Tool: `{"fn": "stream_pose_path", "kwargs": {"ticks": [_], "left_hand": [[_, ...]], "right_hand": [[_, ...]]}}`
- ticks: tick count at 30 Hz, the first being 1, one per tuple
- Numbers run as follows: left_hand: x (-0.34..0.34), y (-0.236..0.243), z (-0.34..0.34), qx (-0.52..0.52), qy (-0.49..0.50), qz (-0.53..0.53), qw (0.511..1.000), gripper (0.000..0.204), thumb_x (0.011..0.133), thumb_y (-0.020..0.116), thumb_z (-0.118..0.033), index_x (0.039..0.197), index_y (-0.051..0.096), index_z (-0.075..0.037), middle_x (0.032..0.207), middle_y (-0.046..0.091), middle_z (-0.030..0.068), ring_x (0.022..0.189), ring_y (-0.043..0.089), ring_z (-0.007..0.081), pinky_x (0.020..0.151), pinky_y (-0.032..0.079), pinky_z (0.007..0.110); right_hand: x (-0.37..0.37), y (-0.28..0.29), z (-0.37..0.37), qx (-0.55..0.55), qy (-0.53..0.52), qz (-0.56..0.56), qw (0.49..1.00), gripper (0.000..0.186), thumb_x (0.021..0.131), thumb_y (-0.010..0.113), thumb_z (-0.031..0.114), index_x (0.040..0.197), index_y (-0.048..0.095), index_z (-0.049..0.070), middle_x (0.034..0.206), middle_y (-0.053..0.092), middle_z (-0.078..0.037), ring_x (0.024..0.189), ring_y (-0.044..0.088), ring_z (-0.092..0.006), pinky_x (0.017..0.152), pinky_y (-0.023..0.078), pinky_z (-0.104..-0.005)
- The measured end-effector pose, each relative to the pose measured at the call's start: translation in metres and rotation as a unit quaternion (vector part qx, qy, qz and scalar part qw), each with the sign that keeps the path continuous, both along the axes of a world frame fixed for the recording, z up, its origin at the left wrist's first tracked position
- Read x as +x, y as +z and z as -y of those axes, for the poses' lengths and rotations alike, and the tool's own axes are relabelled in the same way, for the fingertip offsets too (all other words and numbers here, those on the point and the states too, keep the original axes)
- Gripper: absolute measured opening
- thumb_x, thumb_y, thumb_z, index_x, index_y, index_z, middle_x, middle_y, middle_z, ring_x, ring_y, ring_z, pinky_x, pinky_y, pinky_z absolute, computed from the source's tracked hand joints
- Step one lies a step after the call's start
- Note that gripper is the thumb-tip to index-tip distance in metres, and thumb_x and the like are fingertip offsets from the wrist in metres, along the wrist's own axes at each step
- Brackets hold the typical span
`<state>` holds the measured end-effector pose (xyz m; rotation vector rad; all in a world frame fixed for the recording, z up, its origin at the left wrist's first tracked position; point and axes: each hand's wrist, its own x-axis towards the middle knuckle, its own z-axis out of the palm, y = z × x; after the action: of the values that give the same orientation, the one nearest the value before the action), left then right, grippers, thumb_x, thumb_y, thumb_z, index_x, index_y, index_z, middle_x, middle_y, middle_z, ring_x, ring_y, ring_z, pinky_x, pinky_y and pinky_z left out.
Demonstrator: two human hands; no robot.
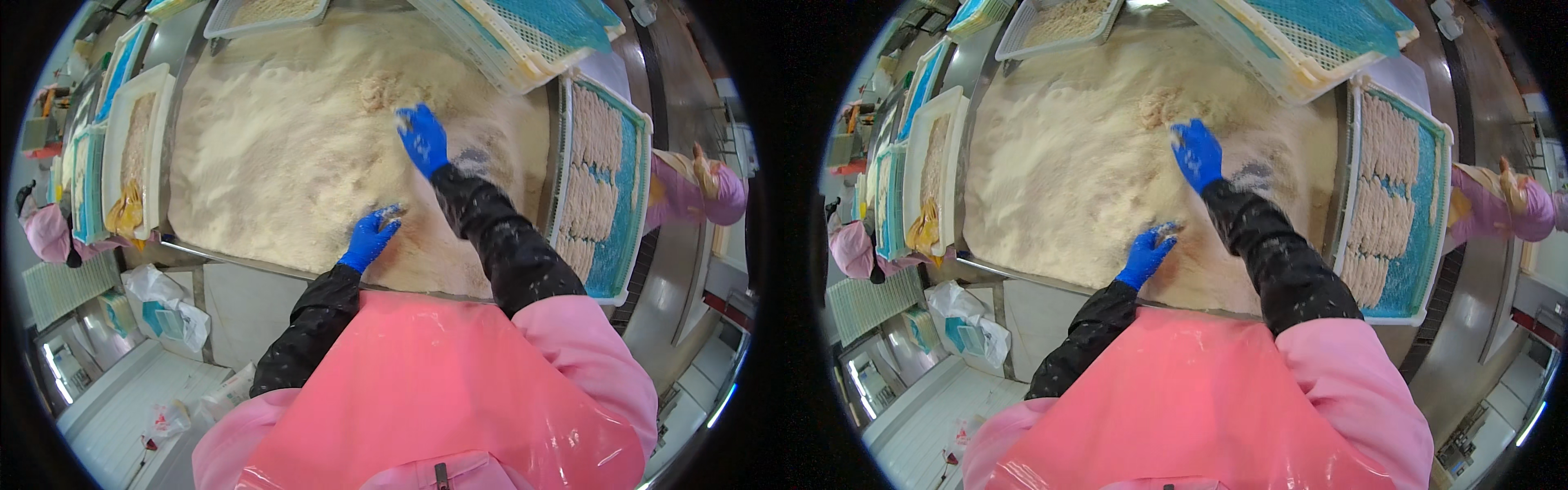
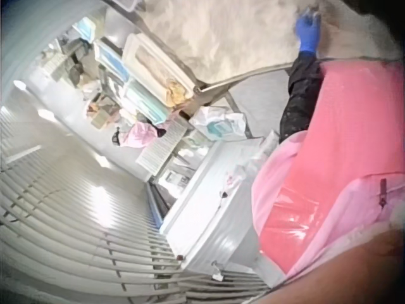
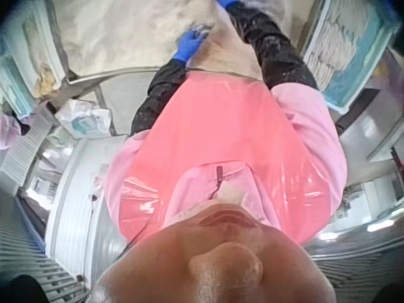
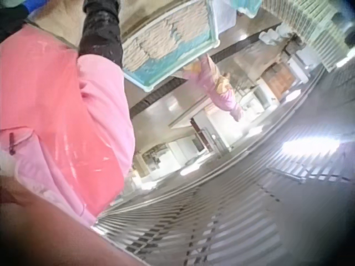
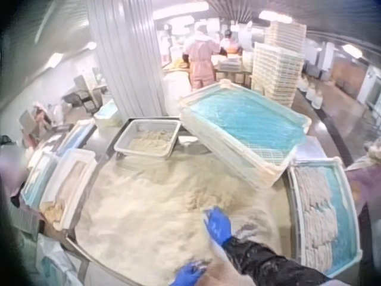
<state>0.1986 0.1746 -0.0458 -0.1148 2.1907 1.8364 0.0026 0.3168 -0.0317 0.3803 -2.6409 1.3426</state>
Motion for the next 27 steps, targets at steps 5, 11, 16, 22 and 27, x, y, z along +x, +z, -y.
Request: {"fn": "stream_pose_path", "kwargs": {"ticks": [5, 11, 16, 22, 27], "left_hand": [[-0.012, 0.010, 0.006, -0.015, -0.063, -0.038, 0.997, 0.035, 0.089, 0.061, -0.020, 0.122, 0.060, -0.010, 0.117, 0.063, 0.0141, 0.110, 0.059, 0.0268, 0.094, 0.044, 0.035], [-0.009, 0.007, 0.009, 0.009, -0.088, -0.029, 0.996, 0.034, 0.092, 0.057, -0.015, 0.125, 0.058, -0.009, 0.126, 0.059, 0.0116, 0.118, 0.054, 0.0234, 0.099, 0.040, 0.034], [-0.009, 0.009, 0.009, 0.043, -0.083, -0.017, 0.995, 0.035, 0.092, 0.056, -0.016, 0.127, 0.057, -0.010, 0.126, 0.059, 0.0108, 0.119, 0.054, 0.0231, 0.100, 0.040, 0.035], [-0.012, 0.015, 0.014, 0.027, -0.085, -0.038, 0.995, 0.034, 0.091, 0.058, -0.021, 0.122, 0.060, -0.009, 0.121, 0.062, 0.0126, 0.111, 0.059, 0.0247, 0.095, 0.044, 0.034], [0.003, 0.015, 0.035, 0.084, 0.057, 0.169, 0.980, 0.031, 0.090, 0.059, -0.014, 0.120, 0.060, -0.004, 0.113, 0.065, 0.0120, 0.104, 0.060, 0.0170, 0.088, 0.047, 0.030]], "right_hand": [[-0.081, -0.013, 0.015, 0.285, 0.025, -0.096, 0.953, 0.028, 0.074, 0.064, 0.018, 0.102, 0.067, 0.019, 0.121, 0.053, -0.010, 0.108, 0.049, -0.0313, 0.091, 0.037, -0.0443], [-0.069, 0.009, -0.009, 0.329, 0.122, -0.076, 0.933, 0.023, 0.070, 0.066, 0.025, 0.092, 0.065, 0.019, 0.113, 0.054, -0.007, 0.107, 0.046, -0.0313, 0.084, 0.037, -0.0451], [-0.018, 0.013, -0.019, 0.192, 0.122, -0.016, 0.974, 0.024, 0.071, 0.067, 0.026, 0.090, 0.062, 0.012, 0.100, 0.059, -0.007, 0.101, 0.050, -0.0325, 0.085, 0.036, -0.0443], [0.067, -0.004, -0.022, -0.227, 0.020, 0.282, 0.932, 0.021, 0.089, 0.063, 0.016, 0.104, 0.058, 0.001, 0.086, 0.062, 0.000, 0.078, 0.057, -0.0085, 0.066, 0.047, -0.0259], [0.133, 0.026, -0.046, 0.081, 0.053, 0.285, 0.954, 0.027, 0.089, 0.062, 0.014, 0.112, 0.058, 0.000, 0.087, 0.068, -0.008, 0.063, 0.061, -0.0188, 0.061, 0.049, -0.0306]]}}
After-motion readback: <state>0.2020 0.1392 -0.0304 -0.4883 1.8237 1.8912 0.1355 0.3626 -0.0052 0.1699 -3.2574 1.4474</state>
